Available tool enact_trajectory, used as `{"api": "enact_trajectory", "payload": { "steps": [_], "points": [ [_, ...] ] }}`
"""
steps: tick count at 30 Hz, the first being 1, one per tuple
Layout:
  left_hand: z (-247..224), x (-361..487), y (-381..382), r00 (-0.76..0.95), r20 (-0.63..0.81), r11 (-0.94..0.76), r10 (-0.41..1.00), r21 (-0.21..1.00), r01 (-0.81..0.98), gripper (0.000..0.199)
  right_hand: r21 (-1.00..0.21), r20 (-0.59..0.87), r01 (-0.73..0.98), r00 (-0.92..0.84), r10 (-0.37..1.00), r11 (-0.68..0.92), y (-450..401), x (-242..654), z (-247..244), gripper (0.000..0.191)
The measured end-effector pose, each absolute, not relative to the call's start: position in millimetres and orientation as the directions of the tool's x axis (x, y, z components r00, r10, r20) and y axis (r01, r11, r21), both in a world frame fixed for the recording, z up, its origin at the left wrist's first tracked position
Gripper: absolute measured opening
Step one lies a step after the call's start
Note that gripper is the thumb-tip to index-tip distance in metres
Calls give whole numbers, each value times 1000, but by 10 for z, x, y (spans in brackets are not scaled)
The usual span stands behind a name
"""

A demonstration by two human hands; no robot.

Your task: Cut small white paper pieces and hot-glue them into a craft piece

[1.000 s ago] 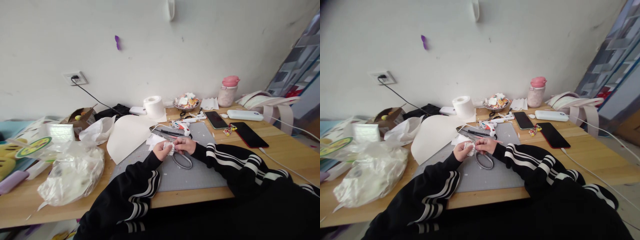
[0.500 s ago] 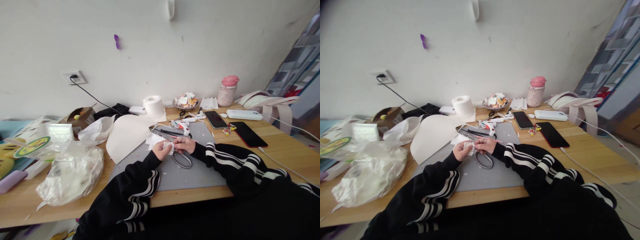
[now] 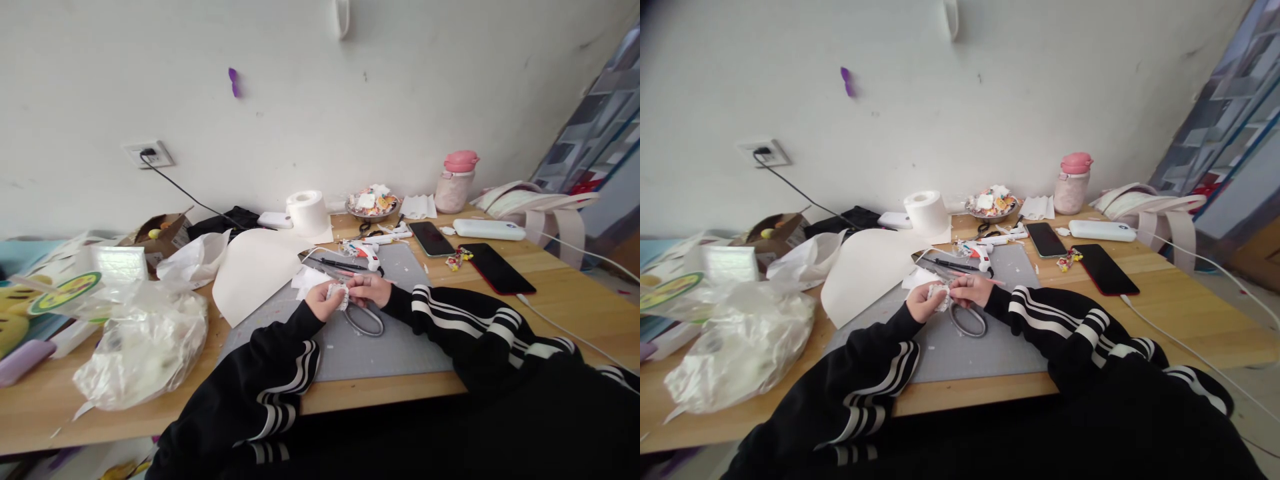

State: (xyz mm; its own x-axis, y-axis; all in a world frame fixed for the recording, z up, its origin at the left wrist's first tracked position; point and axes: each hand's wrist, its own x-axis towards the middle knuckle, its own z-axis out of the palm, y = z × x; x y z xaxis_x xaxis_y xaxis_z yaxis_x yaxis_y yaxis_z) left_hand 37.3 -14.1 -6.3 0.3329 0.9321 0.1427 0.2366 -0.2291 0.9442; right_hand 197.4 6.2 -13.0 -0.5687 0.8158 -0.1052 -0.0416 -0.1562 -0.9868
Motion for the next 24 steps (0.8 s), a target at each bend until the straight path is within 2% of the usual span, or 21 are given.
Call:
{"api": "enact_trajectory", "payload": {
  "steps": [24],
  "points": [
    [-127, 388, -134, 334, 91, -127, 938, 988, 88, 55, -982, -115, -64, -546, 830, -179, 75, 1960, -127, 23]
  ]
}}
